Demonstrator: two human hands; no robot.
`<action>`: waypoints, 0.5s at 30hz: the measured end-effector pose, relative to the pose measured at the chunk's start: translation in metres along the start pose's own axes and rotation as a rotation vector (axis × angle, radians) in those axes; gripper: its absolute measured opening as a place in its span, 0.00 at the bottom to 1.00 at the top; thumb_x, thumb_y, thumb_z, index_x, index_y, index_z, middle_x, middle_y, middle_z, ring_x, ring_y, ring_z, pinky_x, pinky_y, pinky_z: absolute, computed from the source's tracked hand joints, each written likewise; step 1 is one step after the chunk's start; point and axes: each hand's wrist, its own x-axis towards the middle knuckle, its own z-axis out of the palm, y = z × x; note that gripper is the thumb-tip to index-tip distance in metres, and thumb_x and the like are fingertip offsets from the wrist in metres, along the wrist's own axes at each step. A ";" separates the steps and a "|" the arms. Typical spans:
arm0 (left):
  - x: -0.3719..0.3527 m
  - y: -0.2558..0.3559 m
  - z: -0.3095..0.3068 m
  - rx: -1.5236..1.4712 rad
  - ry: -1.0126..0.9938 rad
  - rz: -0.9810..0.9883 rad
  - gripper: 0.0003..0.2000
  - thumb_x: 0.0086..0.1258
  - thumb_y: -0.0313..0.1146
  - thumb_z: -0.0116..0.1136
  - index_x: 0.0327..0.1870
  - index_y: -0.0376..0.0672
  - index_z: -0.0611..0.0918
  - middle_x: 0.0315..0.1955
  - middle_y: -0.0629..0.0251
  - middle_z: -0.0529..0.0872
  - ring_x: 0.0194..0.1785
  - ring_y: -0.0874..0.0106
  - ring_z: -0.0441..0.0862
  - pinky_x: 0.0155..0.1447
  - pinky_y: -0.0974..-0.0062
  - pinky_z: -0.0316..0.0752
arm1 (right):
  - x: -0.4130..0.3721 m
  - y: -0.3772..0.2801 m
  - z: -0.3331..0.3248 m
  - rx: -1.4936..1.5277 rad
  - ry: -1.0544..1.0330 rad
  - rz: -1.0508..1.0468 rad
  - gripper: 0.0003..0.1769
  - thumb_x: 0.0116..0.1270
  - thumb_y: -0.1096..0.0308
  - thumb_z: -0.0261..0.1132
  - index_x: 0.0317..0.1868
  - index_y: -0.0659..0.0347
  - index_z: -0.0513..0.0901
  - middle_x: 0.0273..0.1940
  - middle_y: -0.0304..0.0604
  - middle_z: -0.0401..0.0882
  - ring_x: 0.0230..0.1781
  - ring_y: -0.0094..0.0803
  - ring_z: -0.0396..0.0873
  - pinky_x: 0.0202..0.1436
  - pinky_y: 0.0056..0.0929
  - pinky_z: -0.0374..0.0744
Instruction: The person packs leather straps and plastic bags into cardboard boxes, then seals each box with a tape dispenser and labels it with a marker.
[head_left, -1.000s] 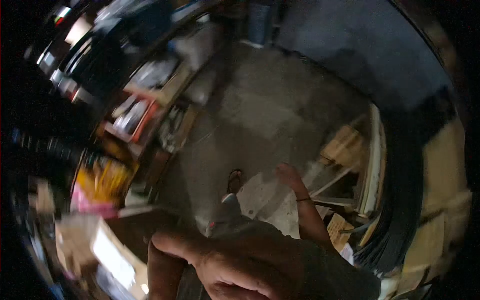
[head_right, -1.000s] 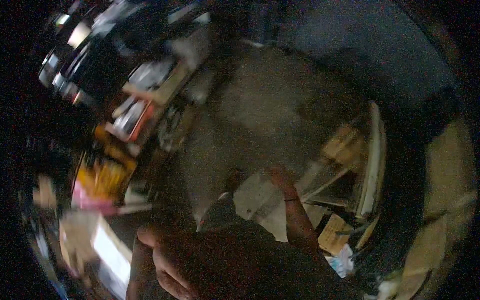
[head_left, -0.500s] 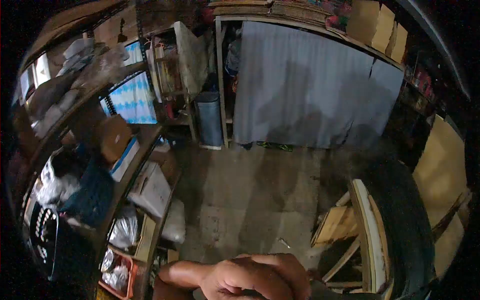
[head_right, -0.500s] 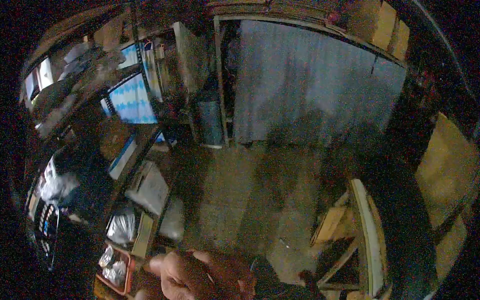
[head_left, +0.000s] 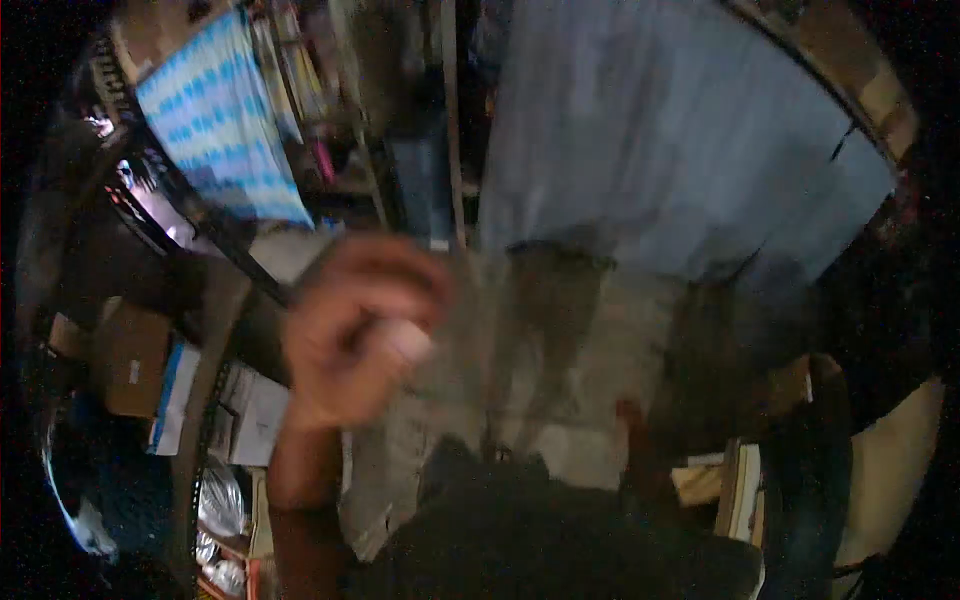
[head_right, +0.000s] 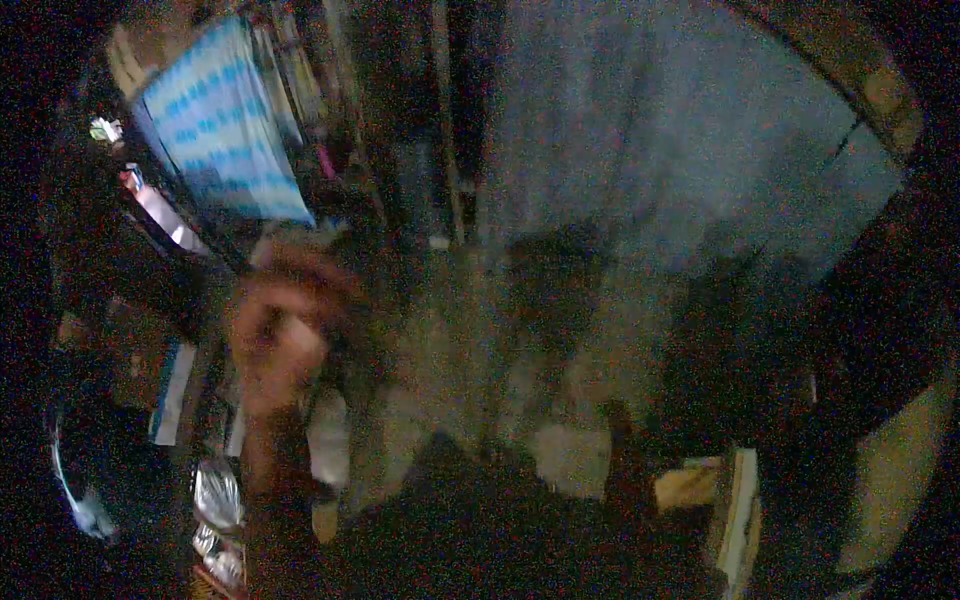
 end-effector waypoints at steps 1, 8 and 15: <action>0.010 -0.029 -0.011 0.015 0.059 0.005 0.08 0.66 0.35 0.58 0.34 0.38 0.80 0.37 0.57 0.82 0.42 0.66 0.80 0.47 0.69 0.73 | 0.004 0.000 0.009 -0.099 0.031 0.090 0.08 0.66 0.73 0.57 0.38 0.70 0.79 0.31 0.55 0.79 0.31 0.38 0.78 0.37 0.35 0.75; 0.103 -0.222 -0.084 0.029 0.391 -0.184 0.11 0.71 0.34 0.54 0.40 0.34 0.79 0.40 0.56 0.83 0.42 0.69 0.81 0.47 0.72 0.75 | 0.253 -0.069 -0.052 0.389 0.374 0.251 0.10 0.68 0.64 0.60 0.35 0.64 0.77 0.23 0.46 0.75 0.25 0.36 0.75 0.33 0.38 0.73; 0.244 -0.428 -0.134 -0.123 0.274 -0.408 0.22 0.71 0.47 0.55 0.52 0.35 0.76 0.49 0.55 0.80 0.54 0.64 0.77 0.56 0.66 0.70 | 0.297 -0.042 0.118 0.354 -0.181 -0.080 0.16 0.66 0.55 0.64 0.40 0.62 0.80 0.40 0.50 0.80 0.40 0.41 0.80 0.46 0.39 0.77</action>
